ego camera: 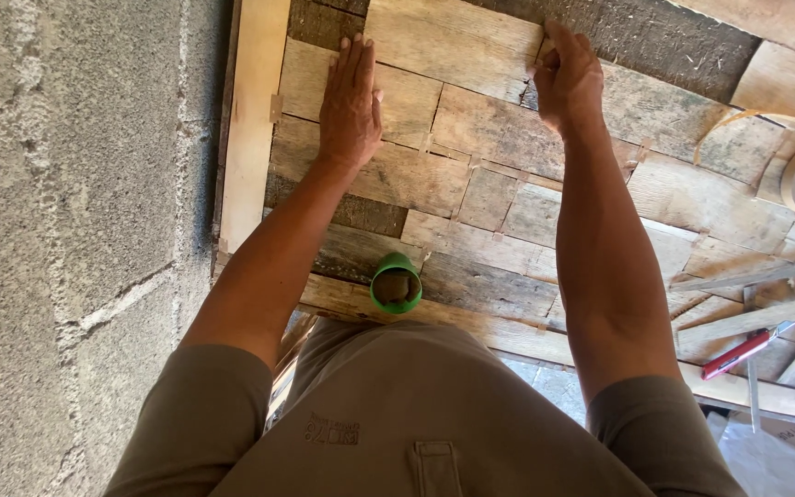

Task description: Applying and trimming wooden strips onto a large wood panel to create a pattern.

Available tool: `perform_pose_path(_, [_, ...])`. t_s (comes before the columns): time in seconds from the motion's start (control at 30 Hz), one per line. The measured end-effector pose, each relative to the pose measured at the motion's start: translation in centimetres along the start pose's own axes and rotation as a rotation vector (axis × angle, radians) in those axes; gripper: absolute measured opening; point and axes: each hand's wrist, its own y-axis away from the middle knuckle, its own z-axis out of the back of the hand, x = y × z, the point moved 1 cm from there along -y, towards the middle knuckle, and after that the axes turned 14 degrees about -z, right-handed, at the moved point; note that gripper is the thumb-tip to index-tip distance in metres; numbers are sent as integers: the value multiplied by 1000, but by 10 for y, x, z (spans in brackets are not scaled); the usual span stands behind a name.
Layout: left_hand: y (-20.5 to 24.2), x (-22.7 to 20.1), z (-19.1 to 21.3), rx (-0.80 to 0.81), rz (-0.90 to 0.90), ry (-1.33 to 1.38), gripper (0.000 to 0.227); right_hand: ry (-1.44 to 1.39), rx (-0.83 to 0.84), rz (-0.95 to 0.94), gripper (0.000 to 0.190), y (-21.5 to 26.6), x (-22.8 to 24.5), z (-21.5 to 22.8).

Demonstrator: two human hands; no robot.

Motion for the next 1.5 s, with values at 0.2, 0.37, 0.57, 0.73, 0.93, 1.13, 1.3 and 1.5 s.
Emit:
perform_pose_path(0.2, [-1, -1, 12, -98, -15, 5, 80, 14, -4, -15, 53, 3, 7, 3])
perform_pose_path(0.37, [1, 6, 5, -91, 47, 21, 86, 14, 29, -76, 52, 4, 13, 5])
perform_pose_path(0.57, [2, 4, 8, -167, -1, 26, 87, -4, 34, -75, 53, 3, 11, 5])
perform_pose_path(0.73, [0, 0, 15, -163, 22, 59, 85, 21, 44, -91, 50, 0, 8, 3])
perform_pose_path(0.93, [0, 5, 6, -149, 30, 40, 84, 31, 50, -90, 47, 2, 15, 8])
perform_pose_path(1.13, [0, 1, 14, -156, 26, 65, 84, 54, 49, -49, 48, 2, 17, 11])
perform_pose_path(1.3, [2, 8, 8, -183, 48, 103, 82, -60, 88, -101, 48, 2, 4, 6])
perform_pose_path(1.5, [22, 1, 23, -323, -1, 120, 81, -422, 55, -134, 47, 13, -13, 13])
